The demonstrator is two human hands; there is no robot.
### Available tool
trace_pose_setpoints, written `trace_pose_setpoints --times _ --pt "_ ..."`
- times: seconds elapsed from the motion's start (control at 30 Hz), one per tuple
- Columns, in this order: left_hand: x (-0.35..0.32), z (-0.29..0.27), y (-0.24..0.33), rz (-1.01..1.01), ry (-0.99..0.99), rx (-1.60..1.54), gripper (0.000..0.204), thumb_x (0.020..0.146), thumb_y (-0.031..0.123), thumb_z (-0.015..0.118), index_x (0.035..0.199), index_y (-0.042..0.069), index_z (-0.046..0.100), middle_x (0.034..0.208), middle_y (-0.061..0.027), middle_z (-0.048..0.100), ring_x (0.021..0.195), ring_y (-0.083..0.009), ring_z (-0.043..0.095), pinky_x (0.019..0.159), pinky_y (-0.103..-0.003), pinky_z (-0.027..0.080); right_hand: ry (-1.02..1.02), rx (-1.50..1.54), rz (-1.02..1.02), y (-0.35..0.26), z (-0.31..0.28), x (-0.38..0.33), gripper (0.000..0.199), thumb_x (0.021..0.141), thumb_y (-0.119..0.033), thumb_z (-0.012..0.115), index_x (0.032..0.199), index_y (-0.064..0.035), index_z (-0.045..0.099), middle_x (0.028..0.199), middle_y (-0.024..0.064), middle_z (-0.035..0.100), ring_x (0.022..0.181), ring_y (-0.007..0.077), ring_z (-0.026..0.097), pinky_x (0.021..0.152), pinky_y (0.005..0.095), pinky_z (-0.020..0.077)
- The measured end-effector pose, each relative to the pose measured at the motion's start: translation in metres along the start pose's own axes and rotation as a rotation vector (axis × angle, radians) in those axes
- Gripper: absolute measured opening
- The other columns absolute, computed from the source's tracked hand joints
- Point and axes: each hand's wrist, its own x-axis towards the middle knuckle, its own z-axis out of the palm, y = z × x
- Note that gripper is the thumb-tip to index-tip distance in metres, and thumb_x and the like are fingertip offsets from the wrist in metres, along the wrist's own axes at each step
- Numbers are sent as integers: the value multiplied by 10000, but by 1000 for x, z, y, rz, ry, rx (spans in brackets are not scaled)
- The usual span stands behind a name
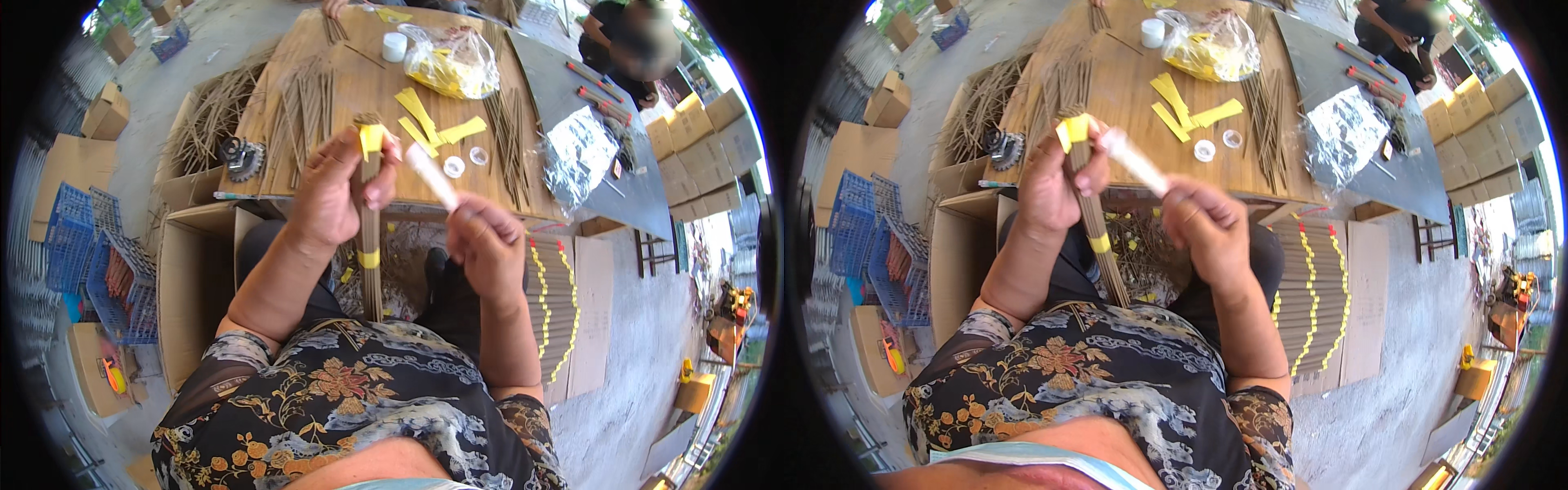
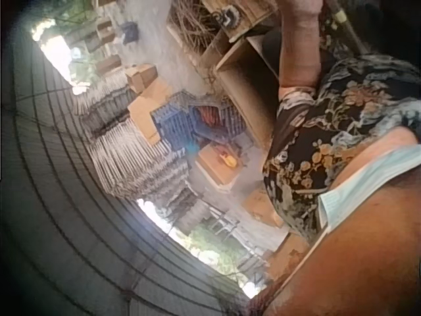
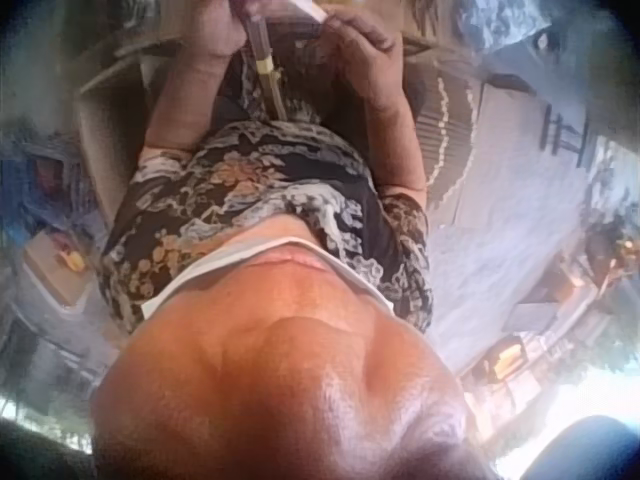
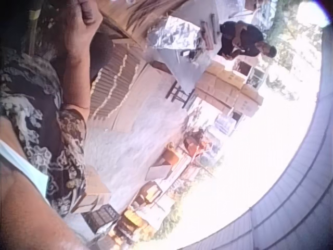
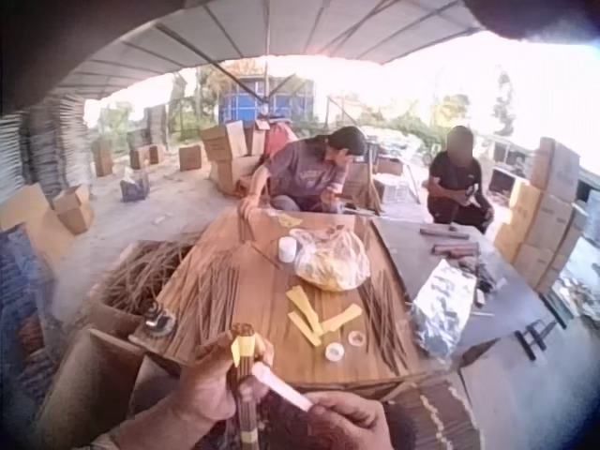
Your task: The person gathers thin sticks into bundles, wraps the ends with yellow tape, and applies glue with a small stick to secure the tape. The person repeats this process for multiple bundles, placing finished bundles on the table.
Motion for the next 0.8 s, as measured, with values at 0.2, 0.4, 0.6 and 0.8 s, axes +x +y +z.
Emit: trace_pose_setpoints --times 0.2,0.4,0.6,0.8 --pt "8 -10 -8 30 88 125 302 896 308 463 907 18 546 824 -62 540 544 -91 436 491 -210 346 471 -841 -313 65 -71 48 183 826 -64 559 989 13 594 777 82 558 682 121 533 620 243 435" --pt "12 -19 -26 40 164 226 246 891 274 488 910 38 554 807 -54 548 559 -107 450 504 -215 356 518 -1015 -302 113 -90 83 72 795 -50 564 839 4 545 777 143 561 718 258 556 650 316 443" --pt "15 -20 -35 19 231 299 210 891 250 497 861 45 530 695 10 485 557 -75 444 486 -189 348 440 -1341 -325 110 -91 85 115 781 -115 586 862 -33 590 862 111 592 829 284 542 725 376 432" --pt "11 -20 -36 63 178 465 265 907 270 455 922 14 524 828 -55 530 553 -95 445 494 -218 362 471 -1392 -747 53 -36 74 206 750 -93 600 945 -26 608 992 120 568 954 308 508 844 383 394"
